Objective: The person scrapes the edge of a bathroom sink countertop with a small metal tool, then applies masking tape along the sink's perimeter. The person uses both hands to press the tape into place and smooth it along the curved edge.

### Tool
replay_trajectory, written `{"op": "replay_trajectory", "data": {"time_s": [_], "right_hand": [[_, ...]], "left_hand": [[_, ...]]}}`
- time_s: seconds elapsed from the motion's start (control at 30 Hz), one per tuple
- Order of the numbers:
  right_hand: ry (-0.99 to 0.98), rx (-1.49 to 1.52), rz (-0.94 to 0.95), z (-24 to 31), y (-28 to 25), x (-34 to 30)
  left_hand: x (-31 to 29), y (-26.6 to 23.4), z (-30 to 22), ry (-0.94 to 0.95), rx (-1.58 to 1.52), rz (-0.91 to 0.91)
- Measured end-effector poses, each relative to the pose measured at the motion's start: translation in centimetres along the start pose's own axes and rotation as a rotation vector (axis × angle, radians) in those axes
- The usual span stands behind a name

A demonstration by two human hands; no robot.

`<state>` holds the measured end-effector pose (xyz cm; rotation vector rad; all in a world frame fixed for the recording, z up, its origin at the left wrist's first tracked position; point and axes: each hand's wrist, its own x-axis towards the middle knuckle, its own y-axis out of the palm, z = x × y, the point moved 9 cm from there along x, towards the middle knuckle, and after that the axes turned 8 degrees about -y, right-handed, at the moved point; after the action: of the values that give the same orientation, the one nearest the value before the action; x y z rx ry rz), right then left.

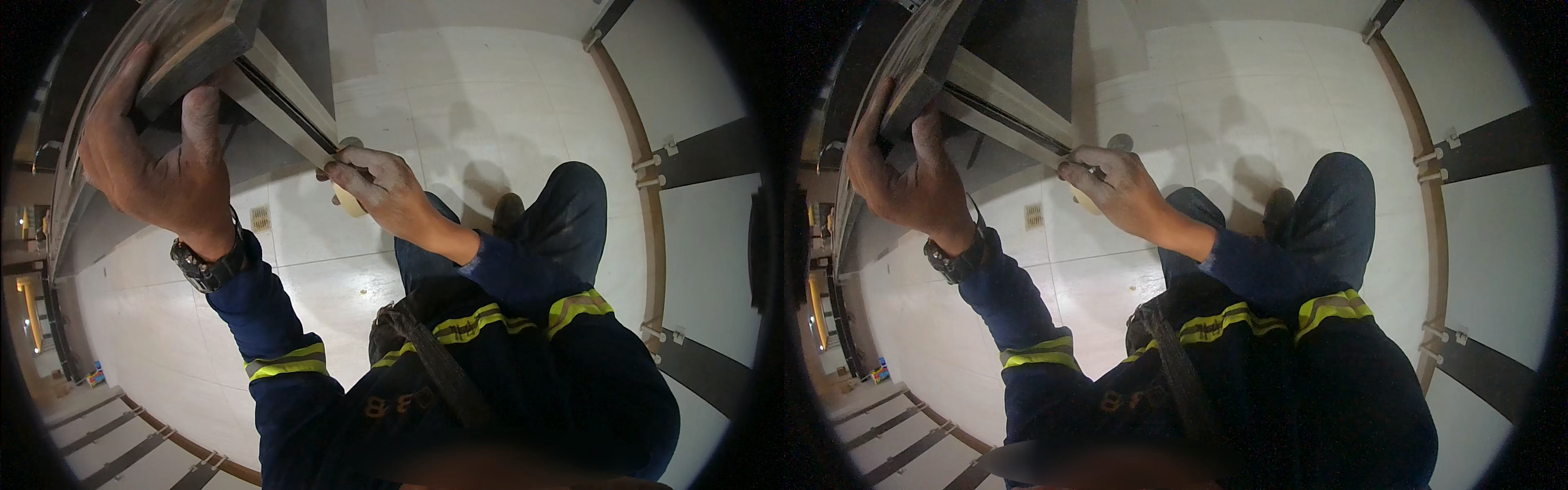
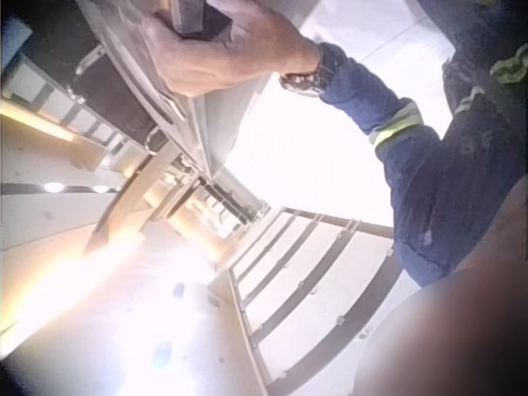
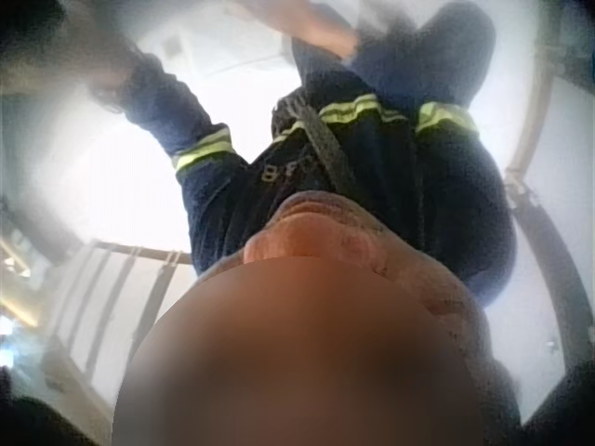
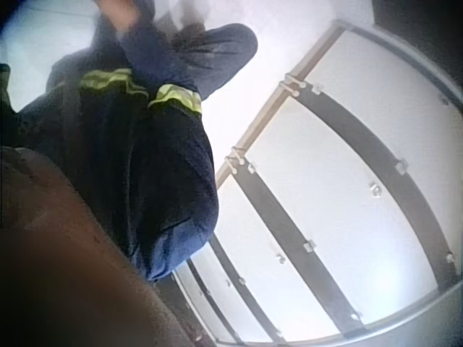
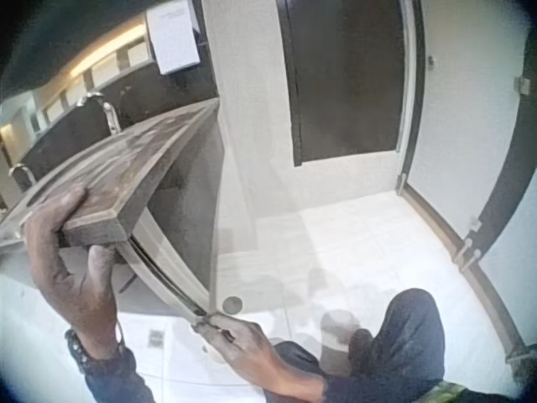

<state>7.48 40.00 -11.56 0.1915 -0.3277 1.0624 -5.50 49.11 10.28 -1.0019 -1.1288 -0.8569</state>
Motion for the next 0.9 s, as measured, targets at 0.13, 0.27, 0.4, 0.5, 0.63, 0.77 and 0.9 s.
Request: {"op": "replay_trajectory", "data": {"time_s": [0.13,0.27,0.4,0.5,0.63,0.77,0.9], "right_hand": [[-0.151,0.02,-0.097,0.4,-0.2,0.2],[-0.169,0.018,-0.131,0.6,0.0,0.4],[-0.201,-0.001,-0.135,0.3,0.6,0.5],[-0.146,0.063,-0.127,0.3,0.9,0.5],[-0.124,0.048,-0.131,-0.2,0.9,0.3],[-0.167,0.053,-0.179,0.4,0.9,0.3],[-0.142,0.037,-0.165,0.1,0.8,0.4]], "left_hand": [[0.1,0.1,-0.4,-0.006,-0.009,0.002],[0.0,0.1,0.5,0.001,-0.021,0.006],[0.2,-0.4,0.1,0.032,-0.034,-0.007],[0.1,-0.5,0.6,0.016,-0.022,0.005],[0.2,-0.6,0.3,0.0,-0.066,-0.017],[0.2,-0.6,-0.1,-0.002,-0.082,-0.027],[0.1,-0.5,-0.3,0.0,-0.019,-0.014]]}}
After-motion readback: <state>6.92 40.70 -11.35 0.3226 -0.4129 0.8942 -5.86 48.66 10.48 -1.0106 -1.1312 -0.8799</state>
